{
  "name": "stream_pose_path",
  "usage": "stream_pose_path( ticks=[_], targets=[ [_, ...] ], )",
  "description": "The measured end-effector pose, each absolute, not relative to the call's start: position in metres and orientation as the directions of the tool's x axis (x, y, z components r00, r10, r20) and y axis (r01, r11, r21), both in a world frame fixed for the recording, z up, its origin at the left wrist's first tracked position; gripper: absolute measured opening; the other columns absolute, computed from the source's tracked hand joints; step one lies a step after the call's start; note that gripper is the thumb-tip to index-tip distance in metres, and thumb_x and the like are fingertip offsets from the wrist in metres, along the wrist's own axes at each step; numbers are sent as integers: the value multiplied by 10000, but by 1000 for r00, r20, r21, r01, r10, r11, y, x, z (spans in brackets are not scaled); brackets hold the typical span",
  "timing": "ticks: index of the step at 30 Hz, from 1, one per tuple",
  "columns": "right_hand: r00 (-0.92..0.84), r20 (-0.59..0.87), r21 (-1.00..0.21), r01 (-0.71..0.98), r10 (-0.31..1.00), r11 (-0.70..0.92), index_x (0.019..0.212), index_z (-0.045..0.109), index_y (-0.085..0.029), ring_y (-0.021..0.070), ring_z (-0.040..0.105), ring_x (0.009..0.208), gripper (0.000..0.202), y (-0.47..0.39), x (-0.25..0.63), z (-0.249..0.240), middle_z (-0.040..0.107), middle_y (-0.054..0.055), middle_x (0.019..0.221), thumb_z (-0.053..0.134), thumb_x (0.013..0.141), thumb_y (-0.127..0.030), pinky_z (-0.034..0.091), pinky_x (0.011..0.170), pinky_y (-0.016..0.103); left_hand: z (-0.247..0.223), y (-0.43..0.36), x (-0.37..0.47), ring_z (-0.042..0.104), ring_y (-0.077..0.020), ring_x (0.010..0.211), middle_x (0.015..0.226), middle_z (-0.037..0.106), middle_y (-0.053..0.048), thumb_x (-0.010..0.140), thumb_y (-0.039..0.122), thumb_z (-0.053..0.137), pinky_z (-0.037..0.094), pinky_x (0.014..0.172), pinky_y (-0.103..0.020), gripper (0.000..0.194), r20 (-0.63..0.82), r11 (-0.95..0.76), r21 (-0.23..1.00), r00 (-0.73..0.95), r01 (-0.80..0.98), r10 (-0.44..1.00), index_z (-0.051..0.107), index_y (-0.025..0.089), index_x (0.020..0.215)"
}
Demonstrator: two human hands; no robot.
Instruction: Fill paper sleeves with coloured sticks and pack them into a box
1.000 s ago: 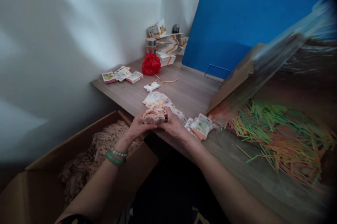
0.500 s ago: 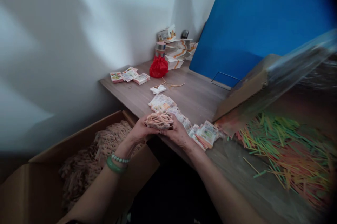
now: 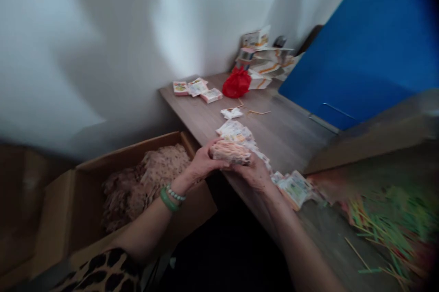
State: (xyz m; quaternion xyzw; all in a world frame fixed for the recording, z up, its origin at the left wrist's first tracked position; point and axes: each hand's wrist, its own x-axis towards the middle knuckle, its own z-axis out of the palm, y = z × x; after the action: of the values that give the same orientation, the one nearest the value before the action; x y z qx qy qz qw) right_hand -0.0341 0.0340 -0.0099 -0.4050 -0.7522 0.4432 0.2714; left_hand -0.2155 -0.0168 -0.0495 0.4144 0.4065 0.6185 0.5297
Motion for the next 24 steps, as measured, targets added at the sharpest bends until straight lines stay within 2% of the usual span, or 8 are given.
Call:
stream_pose_path(
  ticks=[1, 4, 8, 11, 15, 17, 20, 24],
  targets=[
    [-518, 48, -902, 344, 854, 259, 1108, 732, -250, 303, 705, 1102, 391, 33, -34, -10, 773, 73, 1152, 759, 724, -316, 552, 982, 467, -53, -19, -212, 654, -334, 1225, 1262, 724, -137, 535, 214, 972, 478, 1107, -486, 773, 108, -122, 936, -61, -330, 992, 681, 159, 1249],
    [-454, 29, -935, 303, 890, 185, 1057, 755, -233, 315, 727, 1040, 395, 29, -36, -15, 786, 84, 1106, 785, 686, -363, 564, 974, 492, -65, -20, -206, 603, -365, 1299, 1309, 696, -152, 491, 228, 994, 450, 1133, -511, 906, 168, -142, 912, 34, -385, 985, 637, 158, 1319],
    [-494, -13, -965, 234, 869, 118, 1036, 768, -232, 314, 738, 1017, 413, 26, -45, -12, 794, 78, 1073, 817, 652, -376, 585, 953, 481, -68, -20, -211, 621, -368, 1272, 1270, 711, -157, 490, 303, 1001, 452, 1124, -525, 914, 178, -158, 906, 15, -393, 984, 630, 140, 1310],
    [-582, -35, -971, 210, 813, 109, 1072, 766, -241, 313, 721, 1082, 430, 18, -60, 2, 789, 69, 1111, 815, 670, -383, 574, 990, 468, -55, -35, -224, 666, -331, 1209, 1253, 730, -141, 558, 307, 975, 469, 1118, -492, 790, 171, -181, 926, -61, -330, 983, 661, 154, 1267],
    [-739, -8, -952, 211, 674, 220, 1158, 742, -264, 294, 663, 1208, 413, 2, -90, 12, 749, 46, 1227, 746, 755, -352, 501, 1093, 479, -35, -69, -259, 704, -310, 1146, 1225, 755, -115, 572, 243, 958, 515, 1081, -464, 697, 150, -171, 963, -113, -210, 982, 698, 166, 1214],
    [-775, -21, -951, 211, 632, 226, 1213, 712, -273, 279, 653, 1212, 453, -6, -103, 6, 727, 48, 1261, 723, 763, -321, 505, 1079, 470, -33, -85, -286, 704, -311, 1151, 1238, 755, -105, 581, 214, 947, 522, 1076, -458, 661, 133, -156, 980, -174, -126, 976, 714, 172, 1198],
    [-719, -66, -943, 271, 692, 192, 1270, 665, -258, 270, 669, 1136, 532, -14, -107, -10, 711, 81, 1253, 714, 743, -306, 557, 972, 454, -45, -108, -336, 705, -324, 1147, 1230, 761, -107, 511, 206, 965, 530, 1062, -469, 700, 97, -123, 990, -306, -66, 947, 727, 171, 1168],
    [-688, -86, -920, 332, 720, 208, 1130, 707, -253, 248, 684, 1009, 372, -18, -86, -22, 737, 65, 1099, 678, 773, -352, 563, 901, 430, -77, -136, -410, 711, -325, 1118, 1215, 757, -162, 488, 184, 927, 553, 997, -461, 710, -56, 71, 997, -425, 19, 904, 730, 138, 1169]
  ],
)
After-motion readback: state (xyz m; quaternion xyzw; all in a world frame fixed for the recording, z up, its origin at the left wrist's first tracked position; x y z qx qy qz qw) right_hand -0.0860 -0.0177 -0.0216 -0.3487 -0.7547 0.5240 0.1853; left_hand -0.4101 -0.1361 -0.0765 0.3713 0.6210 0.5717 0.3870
